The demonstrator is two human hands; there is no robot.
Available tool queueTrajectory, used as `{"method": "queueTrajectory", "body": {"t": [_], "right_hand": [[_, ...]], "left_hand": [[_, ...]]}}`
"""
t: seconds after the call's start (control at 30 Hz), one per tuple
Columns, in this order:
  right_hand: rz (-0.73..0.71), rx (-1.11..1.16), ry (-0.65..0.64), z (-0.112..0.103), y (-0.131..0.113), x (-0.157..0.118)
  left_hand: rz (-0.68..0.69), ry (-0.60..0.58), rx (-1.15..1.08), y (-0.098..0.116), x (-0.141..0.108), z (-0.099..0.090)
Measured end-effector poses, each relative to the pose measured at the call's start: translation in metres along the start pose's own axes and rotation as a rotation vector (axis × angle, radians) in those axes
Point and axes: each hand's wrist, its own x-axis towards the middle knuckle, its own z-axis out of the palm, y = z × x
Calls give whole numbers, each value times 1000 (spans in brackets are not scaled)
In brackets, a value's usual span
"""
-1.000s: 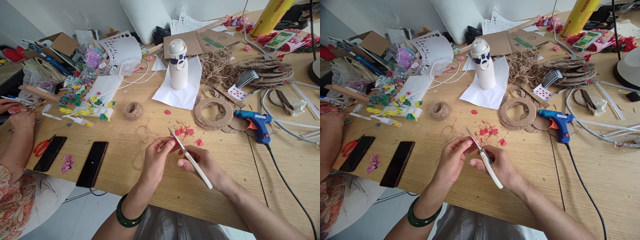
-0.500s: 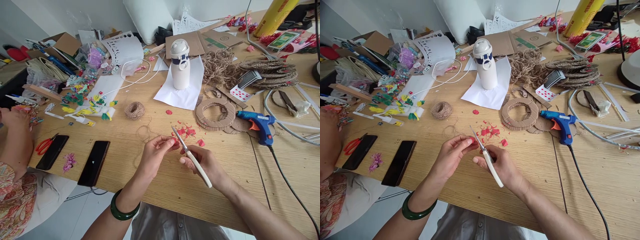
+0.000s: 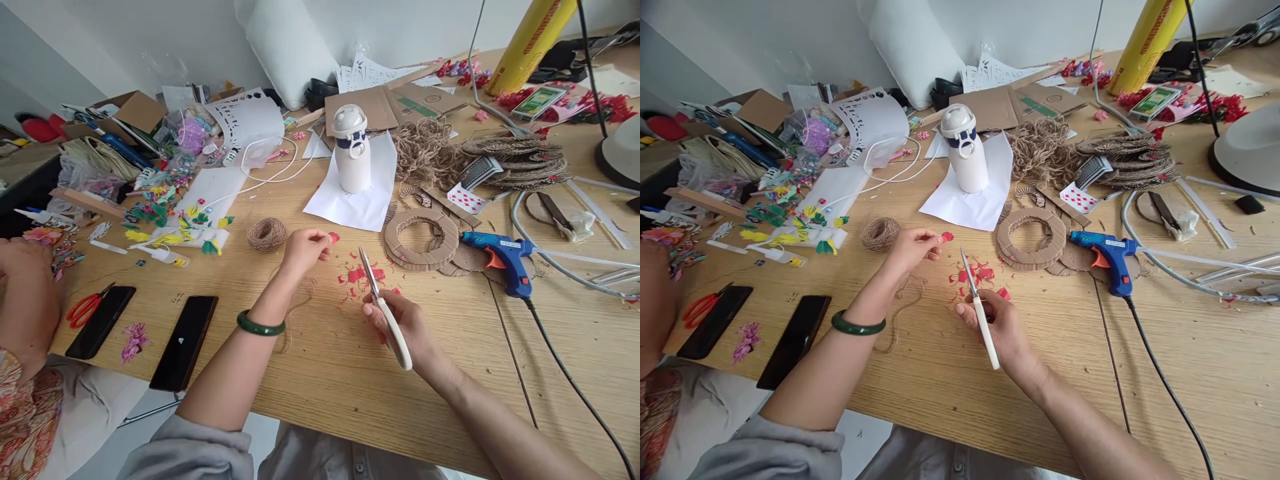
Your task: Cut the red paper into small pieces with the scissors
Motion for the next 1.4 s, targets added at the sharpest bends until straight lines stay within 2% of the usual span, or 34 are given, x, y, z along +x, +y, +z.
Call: {"method": "queueTrajectory", "body": {"t": [0.1,0.2,0.57,0.7,0.77,0.83,0.93,1.07,1.4], "right_hand": [[-8,9,4,-1,-1,0],[-11,-6,8,-3,-2,0],[-1,51,24,-3,-2,2],[-15,137,93,-8,-4,4],[-44,169,159,-13,-7,5],[-69,192,235,-18,-11,6],[-88,247,322,-23,-15,8],[-82,275,339,-23,-14,11],[-81,276,304,-22,-8,13]], "left_hand": [[5,23,110,-1,22,3],[2,48,229,-2,31,6],[108,86,449,-4,32,4],[236,161,488,2,19,1],[292,158,486,4,5,3],[345,80,463,4,-12,7],[436,-167,438,0,-38,17],[390,-198,562,-7,-55,27],[266,-141,425,-14,-50,28]]}}
